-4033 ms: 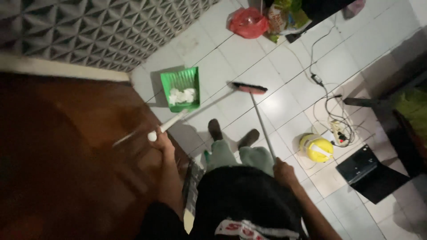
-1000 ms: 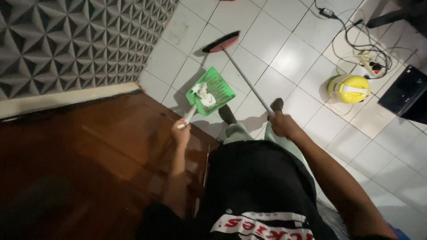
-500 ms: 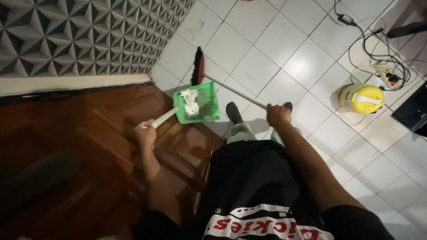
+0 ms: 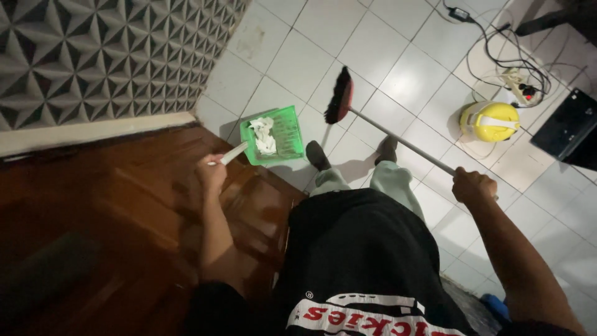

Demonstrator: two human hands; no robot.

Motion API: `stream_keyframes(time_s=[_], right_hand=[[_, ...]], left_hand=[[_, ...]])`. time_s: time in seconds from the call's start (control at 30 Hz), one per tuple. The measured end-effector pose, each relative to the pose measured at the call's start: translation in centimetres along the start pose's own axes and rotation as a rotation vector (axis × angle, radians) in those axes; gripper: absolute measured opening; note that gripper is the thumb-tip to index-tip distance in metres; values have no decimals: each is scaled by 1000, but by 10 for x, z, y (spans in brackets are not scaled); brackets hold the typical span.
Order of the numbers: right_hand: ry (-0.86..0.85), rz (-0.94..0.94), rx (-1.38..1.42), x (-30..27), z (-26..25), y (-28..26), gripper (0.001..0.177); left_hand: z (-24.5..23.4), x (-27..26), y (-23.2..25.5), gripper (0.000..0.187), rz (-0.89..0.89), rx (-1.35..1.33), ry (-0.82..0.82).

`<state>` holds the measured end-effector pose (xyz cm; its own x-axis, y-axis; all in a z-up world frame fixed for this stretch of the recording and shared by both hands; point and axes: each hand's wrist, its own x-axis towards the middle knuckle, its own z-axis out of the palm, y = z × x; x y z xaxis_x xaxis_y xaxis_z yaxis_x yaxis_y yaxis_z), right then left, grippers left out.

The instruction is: The person sweeps a tiled floor with a broom, moving debris toward a green dustpan. They then use the dustpan to collect the swept material and walk around the room to gather more debris.

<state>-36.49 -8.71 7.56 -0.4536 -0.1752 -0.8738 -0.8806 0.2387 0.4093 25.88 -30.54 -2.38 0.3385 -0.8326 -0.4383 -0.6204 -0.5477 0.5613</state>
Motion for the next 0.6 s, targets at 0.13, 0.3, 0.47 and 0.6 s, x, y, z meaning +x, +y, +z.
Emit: stream_keyframes(time_s=[0.13, 0.3, 0.47, 0.6], right_hand=[[-3, -22, 135, -26, 24, 3, 28], [242, -229, 480, 42, 171, 18, 35], [84, -238, 1032, 23, 151, -1, 36], [564, -1127, 793, 144, 198, -11, 21]], left_hand=[[68, 19, -5, 33, -45, 47, -180], [168, 37, -39, 27, 112, 213, -135], [205, -7, 12, 20, 323, 21, -203], [231, -29, 36, 22, 422, 66, -267]])
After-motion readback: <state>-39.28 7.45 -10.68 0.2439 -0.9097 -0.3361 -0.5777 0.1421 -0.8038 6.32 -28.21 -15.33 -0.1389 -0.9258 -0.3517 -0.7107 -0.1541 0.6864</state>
